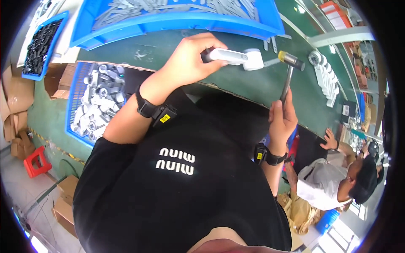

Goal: Assembling white plastic brackets by inserting metal pins and tapping them into place with a small hammer.

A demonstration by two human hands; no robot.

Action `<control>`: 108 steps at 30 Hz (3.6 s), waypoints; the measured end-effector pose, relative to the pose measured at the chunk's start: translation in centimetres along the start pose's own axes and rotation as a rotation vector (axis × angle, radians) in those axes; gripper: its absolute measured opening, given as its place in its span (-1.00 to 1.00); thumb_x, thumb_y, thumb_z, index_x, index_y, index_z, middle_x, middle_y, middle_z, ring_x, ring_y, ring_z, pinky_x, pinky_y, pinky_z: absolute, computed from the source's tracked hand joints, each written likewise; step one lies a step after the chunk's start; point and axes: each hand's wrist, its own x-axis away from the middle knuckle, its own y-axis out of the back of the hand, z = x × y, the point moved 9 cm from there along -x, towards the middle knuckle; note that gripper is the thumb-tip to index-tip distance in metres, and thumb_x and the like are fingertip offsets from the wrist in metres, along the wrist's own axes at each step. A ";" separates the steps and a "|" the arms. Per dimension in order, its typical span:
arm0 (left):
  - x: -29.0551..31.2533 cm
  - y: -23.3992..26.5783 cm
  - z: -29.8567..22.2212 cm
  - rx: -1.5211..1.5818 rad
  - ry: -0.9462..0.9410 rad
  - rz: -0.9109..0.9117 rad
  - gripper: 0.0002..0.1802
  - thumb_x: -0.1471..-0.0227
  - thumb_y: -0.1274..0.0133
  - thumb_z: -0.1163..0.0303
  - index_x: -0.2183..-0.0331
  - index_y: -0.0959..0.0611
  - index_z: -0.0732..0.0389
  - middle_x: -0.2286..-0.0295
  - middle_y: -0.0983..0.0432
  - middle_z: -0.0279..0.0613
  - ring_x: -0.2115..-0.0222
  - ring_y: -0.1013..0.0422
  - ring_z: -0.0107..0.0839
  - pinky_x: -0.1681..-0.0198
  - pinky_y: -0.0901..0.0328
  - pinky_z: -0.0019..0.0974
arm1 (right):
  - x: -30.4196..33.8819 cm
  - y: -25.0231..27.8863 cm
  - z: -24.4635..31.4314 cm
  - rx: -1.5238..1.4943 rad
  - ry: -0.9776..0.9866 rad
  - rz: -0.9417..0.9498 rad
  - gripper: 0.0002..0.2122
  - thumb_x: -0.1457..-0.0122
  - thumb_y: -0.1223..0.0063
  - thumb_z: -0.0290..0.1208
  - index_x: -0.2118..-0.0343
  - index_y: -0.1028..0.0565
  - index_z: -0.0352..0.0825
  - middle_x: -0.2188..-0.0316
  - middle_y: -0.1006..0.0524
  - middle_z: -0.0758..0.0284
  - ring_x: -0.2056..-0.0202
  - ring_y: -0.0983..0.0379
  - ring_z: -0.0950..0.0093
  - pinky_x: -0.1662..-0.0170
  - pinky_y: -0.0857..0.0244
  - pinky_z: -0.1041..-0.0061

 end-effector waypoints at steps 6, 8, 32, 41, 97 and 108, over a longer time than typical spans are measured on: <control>-1.0 2.6 -5.8 0.079 -0.209 -0.221 -0.57 -0.10 -0.35 0.60 -0.04 -0.71 0.25 0.18 -0.65 -0.12 0.24 -0.61 -0.30 0.11 -0.50 -0.25 | -1.6 -2.0 -1.6 -0.131 -0.044 0.047 -0.49 -0.48 0.00 -0.56 -0.47 -0.33 -0.34 0.43 -0.50 0.46 0.54 -0.28 0.74 0.50 -0.17 0.72; -1.7 0.7 -6.1 -0.132 -0.221 -0.150 -0.57 -0.12 -0.37 0.50 -0.04 -0.70 0.23 0.17 -0.65 -0.08 0.23 -0.65 -0.18 0.17 -0.54 -0.17 | -2.1 -2.5 -1.9 -0.152 -0.040 0.050 -0.49 -0.50 0.02 -0.56 -0.48 -0.29 -0.35 0.45 -0.49 0.42 0.58 -0.26 0.71 0.53 -0.15 0.70; -10.9 16.1 11.3 -1.079 0.431 0.316 -0.74 -0.15 -0.12 0.34 0.23 -0.82 0.20 0.18 -0.72 0.19 0.12 -0.64 0.19 0.01 -0.52 0.13 | -3.1 -2.5 -3.8 -0.438 -0.284 0.107 -0.53 -0.49 0.02 -0.51 -0.42 -0.35 -0.37 0.51 -0.42 0.45 0.60 -0.24 0.71 0.55 -0.17 0.68; -9.4 16.8 11.3 -1.065 0.382 0.267 -0.79 -0.08 -0.14 0.46 0.25 -0.77 0.29 0.26 -0.69 0.27 0.19 -0.63 0.26 0.08 -0.49 0.21 | -2.2 -3.5 -4.0 -0.479 -0.289 0.190 -0.58 -0.49 -0.02 -0.49 -0.36 -0.42 -0.38 0.51 -0.44 0.45 0.61 -0.28 0.70 0.54 -0.20 0.65; -0.2 -4.4 -2.9 -0.417 -0.348 0.007 -0.72 0.05 -0.48 0.21 0.44 -0.74 0.18 0.31 -0.75 -0.31 0.24 -0.64 -0.22 -0.13 -0.45 0.00 | -6.4 -7.5 0.8 0.229 -0.176 0.189 -0.84 -0.28 -0.37 -0.35 0.26 -0.73 -0.36 0.64 -0.36 0.61 0.53 -0.21 0.75 0.46 -0.08 0.57; -0.5 -5.0 -4.8 -0.539 -0.346 0.059 -0.78 -0.04 -0.39 0.35 0.31 -0.73 0.26 0.30 -0.70 -0.12 0.21 -0.62 -0.07 -0.18 -0.40 0.15 | -6.5 -8.0 -0.4 0.183 -0.026 0.239 -0.73 -0.30 -0.34 -0.30 0.40 -0.59 -0.42 0.63 -0.39 0.27 0.48 -0.23 0.64 0.45 -0.24 0.36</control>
